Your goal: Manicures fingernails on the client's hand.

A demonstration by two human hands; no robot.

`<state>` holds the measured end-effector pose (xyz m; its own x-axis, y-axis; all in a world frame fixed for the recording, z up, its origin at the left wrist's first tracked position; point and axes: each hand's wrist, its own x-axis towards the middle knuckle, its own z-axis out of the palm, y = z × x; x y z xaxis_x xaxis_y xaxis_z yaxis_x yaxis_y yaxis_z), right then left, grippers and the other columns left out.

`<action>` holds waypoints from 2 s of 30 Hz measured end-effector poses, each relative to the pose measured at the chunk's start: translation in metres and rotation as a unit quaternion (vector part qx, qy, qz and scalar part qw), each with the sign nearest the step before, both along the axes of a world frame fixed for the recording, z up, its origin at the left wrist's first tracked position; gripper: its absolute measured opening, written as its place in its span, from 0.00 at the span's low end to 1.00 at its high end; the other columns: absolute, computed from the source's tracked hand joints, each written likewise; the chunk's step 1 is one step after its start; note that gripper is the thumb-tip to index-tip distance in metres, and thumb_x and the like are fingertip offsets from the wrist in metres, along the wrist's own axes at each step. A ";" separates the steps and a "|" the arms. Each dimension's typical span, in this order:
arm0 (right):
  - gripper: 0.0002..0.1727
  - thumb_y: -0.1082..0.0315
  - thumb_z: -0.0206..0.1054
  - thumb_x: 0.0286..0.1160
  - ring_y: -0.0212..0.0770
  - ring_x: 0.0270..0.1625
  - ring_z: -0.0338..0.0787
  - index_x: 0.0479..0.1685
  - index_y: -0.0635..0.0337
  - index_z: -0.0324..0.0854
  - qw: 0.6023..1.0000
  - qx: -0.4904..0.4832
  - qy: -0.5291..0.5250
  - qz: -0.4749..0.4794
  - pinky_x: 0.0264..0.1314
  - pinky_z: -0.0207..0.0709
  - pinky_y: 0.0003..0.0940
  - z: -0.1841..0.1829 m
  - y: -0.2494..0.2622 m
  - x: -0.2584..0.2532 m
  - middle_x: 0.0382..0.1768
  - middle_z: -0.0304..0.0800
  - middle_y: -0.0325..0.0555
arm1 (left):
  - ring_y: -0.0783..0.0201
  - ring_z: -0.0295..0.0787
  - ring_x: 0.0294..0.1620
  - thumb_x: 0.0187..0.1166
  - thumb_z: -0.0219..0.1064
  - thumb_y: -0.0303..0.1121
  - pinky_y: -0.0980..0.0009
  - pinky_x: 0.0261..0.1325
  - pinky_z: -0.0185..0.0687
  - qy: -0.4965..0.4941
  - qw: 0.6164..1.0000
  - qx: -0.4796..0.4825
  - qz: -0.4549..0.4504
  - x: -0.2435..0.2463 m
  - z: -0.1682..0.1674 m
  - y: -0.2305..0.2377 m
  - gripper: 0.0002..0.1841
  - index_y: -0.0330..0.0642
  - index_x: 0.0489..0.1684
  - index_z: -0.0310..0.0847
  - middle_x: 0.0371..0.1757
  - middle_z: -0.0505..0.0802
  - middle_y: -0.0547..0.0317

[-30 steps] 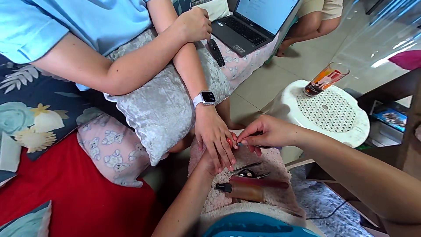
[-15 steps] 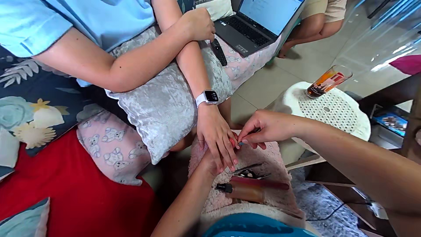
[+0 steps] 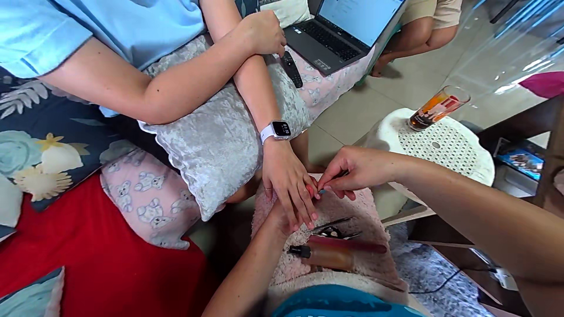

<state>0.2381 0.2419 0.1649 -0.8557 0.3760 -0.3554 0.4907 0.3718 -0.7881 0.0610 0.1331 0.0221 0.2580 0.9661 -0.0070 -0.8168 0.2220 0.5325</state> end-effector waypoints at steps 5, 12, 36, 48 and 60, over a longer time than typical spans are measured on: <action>0.10 0.70 0.67 0.83 0.24 0.17 0.83 0.43 0.61 0.95 0.999 0.009 -0.035 0.008 0.22 0.77 0.18 0.008 0.001 -0.008 0.20 0.90 0.37 | 0.67 0.91 0.43 0.76 0.68 0.30 0.68 0.58 0.86 -0.012 1.000 -0.007 -0.001 0.001 -0.002 0.001 0.03 0.46 0.34 0.87 0.36 0.93 0.61; 0.09 0.70 0.69 0.82 0.25 0.18 0.84 0.39 0.61 0.94 0.997 0.051 -0.044 0.029 0.24 0.80 0.20 0.010 0.000 -0.014 0.20 0.89 0.37 | 0.69 0.90 0.39 0.79 0.61 0.30 0.70 0.53 0.86 -0.003 1.000 -0.020 0.004 0.001 0.001 -0.001 0.09 0.47 0.30 0.86 0.33 0.92 0.62; 0.14 0.66 0.60 0.89 0.26 0.24 0.84 0.59 0.66 0.84 0.804 -0.170 0.491 -0.290 0.26 0.81 0.21 -0.095 -0.082 -0.003 0.31 0.89 0.37 | 0.67 0.93 0.28 0.81 0.61 0.35 0.74 0.35 0.90 0.051 0.994 -0.079 0.062 0.013 0.011 -0.014 0.11 0.45 0.32 0.88 0.28 0.95 0.57; 0.14 0.69 0.60 0.87 0.30 0.25 0.90 0.56 0.66 0.90 0.726 -0.357 0.461 -0.366 0.27 0.84 0.22 -0.121 -0.106 0.017 0.30 0.95 0.45 | 0.60 0.92 0.55 0.73 0.75 0.36 0.67 0.58 0.88 -0.031 0.999 0.013 0.025 0.010 -0.005 -0.005 0.11 0.42 0.48 0.90 0.50 0.94 0.53; 0.14 0.69 0.61 0.88 0.31 0.27 0.91 0.58 0.67 0.89 0.734 -0.349 0.462 -0.355 0.29 0.84 0.22 -0.118 -0.106 0.014 0.33 0.95 0.46 | 0.58 0.91 0.55 0.77 0.71 0.35 0.65 0.58 0.87 -0.054 0.998 0.011 0.025 0.009 -0.007 -0.007 0.10 0.40 0.49 0.87 0.49 0.93 0.52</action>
